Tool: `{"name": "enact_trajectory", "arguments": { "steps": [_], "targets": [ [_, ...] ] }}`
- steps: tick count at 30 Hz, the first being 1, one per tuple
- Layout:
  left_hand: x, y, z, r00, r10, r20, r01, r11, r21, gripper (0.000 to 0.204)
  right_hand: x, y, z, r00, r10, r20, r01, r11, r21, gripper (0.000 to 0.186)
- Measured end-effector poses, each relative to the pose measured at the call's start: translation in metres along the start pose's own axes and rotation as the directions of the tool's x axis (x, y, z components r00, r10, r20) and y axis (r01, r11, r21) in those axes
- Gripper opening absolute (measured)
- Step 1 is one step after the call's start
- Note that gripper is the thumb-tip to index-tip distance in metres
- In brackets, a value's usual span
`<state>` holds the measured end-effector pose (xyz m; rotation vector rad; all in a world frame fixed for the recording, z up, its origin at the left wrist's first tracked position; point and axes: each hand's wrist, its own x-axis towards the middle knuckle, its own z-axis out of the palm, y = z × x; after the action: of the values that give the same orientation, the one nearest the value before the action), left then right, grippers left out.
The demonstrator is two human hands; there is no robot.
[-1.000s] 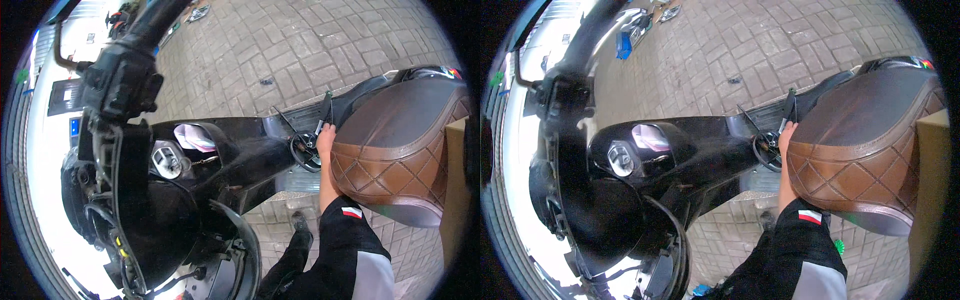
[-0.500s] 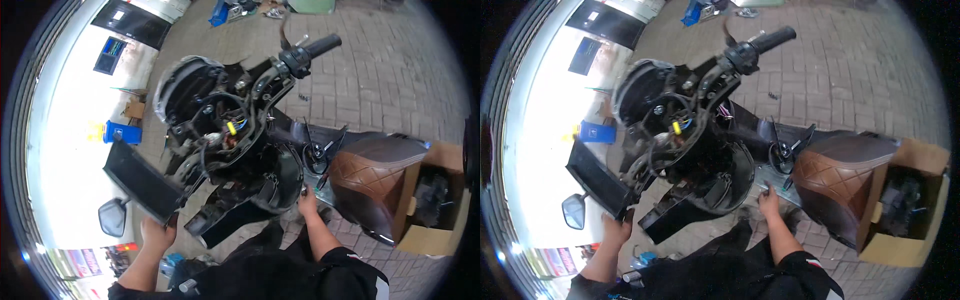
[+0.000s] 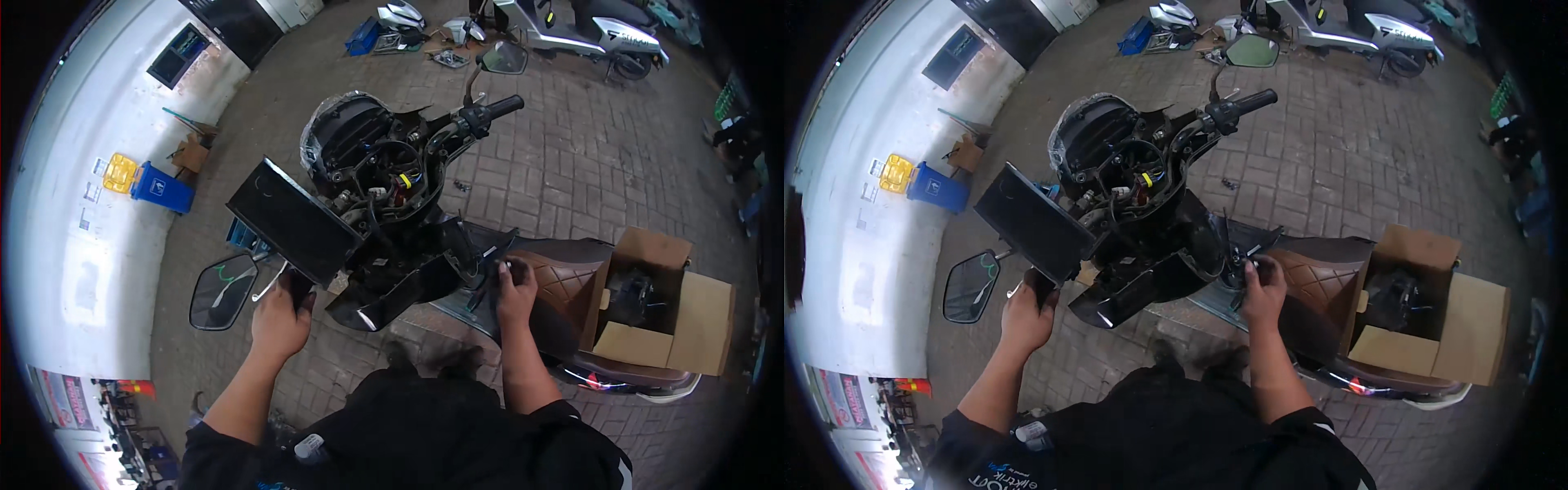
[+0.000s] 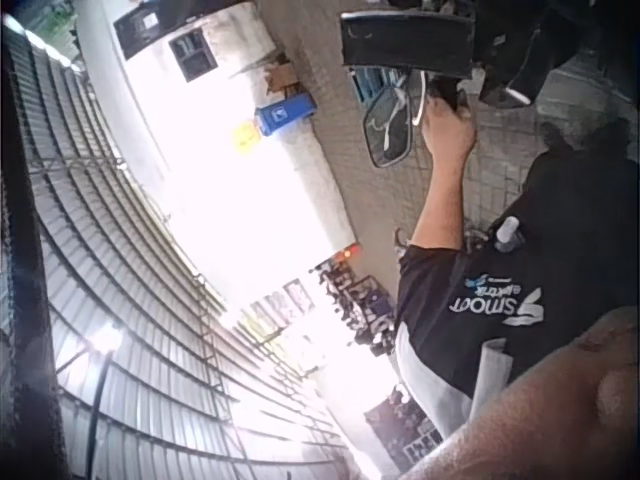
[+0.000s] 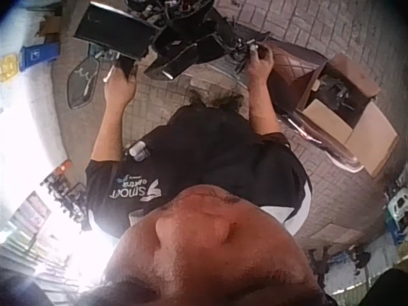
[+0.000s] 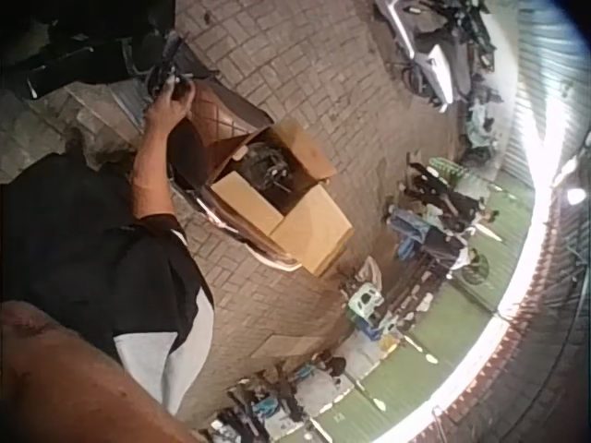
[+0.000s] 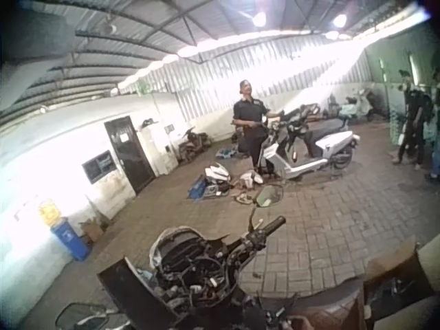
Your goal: The person installs and secures a digital display assembly onto the handlebars of a scooter. The person positions the display unit, connects internal wiring, and uses a screwdriver to tighten fasteners inside the housing and around the handlebar mount.
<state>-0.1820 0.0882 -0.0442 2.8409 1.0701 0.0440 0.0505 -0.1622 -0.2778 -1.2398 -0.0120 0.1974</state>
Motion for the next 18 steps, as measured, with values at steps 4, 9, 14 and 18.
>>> {"name": "enact_trajectory", "arguments": {
  "steps": [4, 9, 14, 18],
  "targets": [
    [0.002, 0.005, -0.007, 0.997, -0.030, 0.073, 0.037, 0.993, -0.109, 0.045, 0.025, -0.066, 0.046, 0.960, -0.252, 0.121, 0.267, 0.955, -0.130, 0.022],
    [0.010, -0.017, -0.009, 0.984, 0.141, 0.109, -0.112, 0.965, -0.238, 0.052, 0.052, -0.147, 0.141, 0.812, -0.191, 0.552, 0.338, 0.925, -0.176, 0.020],
    [0.012, -0.027, -0.007, 0.960, 0.226, 0.165, -0.198, 0.965, -0.173, 0.066, 0.087, -0.157, 0.216, 0.385, -0.144, 0.912, 0.820, 0.507, -0.266, 0.028],
    [0.016, -0.028, -0.014, 0.943, 0.295, 0.156, -0.221, 0.902, -0.371, 0.067, 0.099, -0.145, 0.241, 0.378, -0.136, 0.916, 0.844, 0.457, -0.280, 0.030]
  ]
}}
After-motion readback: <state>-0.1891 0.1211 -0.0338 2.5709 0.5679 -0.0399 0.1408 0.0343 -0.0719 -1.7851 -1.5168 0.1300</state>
